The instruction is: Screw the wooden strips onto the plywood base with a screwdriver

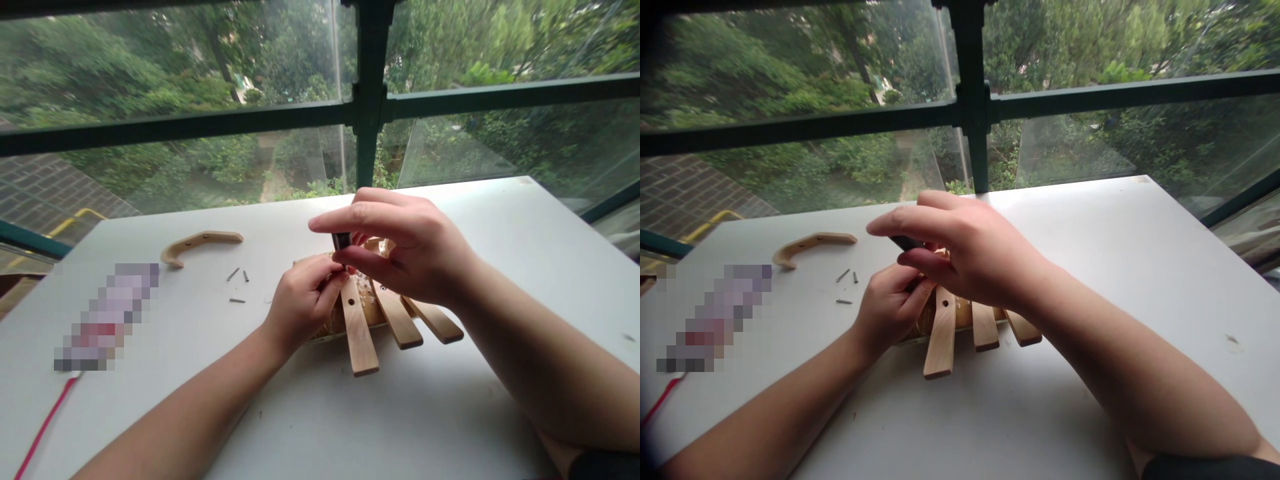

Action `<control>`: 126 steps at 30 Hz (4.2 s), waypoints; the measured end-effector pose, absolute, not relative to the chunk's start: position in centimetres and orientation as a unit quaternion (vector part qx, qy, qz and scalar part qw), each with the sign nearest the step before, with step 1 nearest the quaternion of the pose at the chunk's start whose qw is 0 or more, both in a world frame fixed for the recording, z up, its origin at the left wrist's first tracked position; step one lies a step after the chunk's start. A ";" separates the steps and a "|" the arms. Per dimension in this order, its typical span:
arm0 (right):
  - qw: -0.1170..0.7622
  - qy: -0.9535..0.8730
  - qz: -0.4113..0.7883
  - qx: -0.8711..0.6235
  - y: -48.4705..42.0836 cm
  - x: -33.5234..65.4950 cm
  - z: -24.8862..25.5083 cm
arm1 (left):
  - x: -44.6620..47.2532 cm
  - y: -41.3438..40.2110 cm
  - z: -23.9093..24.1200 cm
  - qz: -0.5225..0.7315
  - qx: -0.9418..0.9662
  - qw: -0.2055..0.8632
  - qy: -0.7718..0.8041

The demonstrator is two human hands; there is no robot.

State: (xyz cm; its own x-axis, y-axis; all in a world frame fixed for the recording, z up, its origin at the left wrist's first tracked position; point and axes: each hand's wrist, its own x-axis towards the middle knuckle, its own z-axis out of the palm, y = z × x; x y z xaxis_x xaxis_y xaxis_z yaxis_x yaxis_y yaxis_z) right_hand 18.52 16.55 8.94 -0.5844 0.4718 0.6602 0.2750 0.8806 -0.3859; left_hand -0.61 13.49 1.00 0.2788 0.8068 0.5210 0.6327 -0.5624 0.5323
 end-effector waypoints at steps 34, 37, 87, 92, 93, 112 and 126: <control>0.374 -0.895 0.161 -0.181 16.5 19.5 9.7 | -0.7 13.5 1.0 0.406 0.783 0.127 0.454; 0.381 -0.895 0.140 -0.187 16.5 19.3 9.5 | -0.7 13.4 1.0 0.404 0.787 0.112 0.453; 0.400 -0.891 0.125 -0.173 16.7 18.0 8.2 | -0.7 13.4 0.8 0.416 0.796 0.066 0.436; 0.411 -0.887 0.112 -0.177 16.7 18.2 8.2 | -0.7 13.3 0.8 0.423 0.774 0.074 0.465; 0.414 -0.886 0.108 -0.179 16.7 18.2 8.2 | -0.6 13.3 0.7 0.422 0.770 0.076 0.473; 0.384 -0.896 0.183 -0.124 17.1 18.9 8.9 | -0.7 13.3 0.7 0.407 0.763 0.101 0.491; 0.398 -0.889 0.086 -0.211 16.2 18.5 9.2 | -0.7 13.2 0.9 0.427 0.777 0.070 0.457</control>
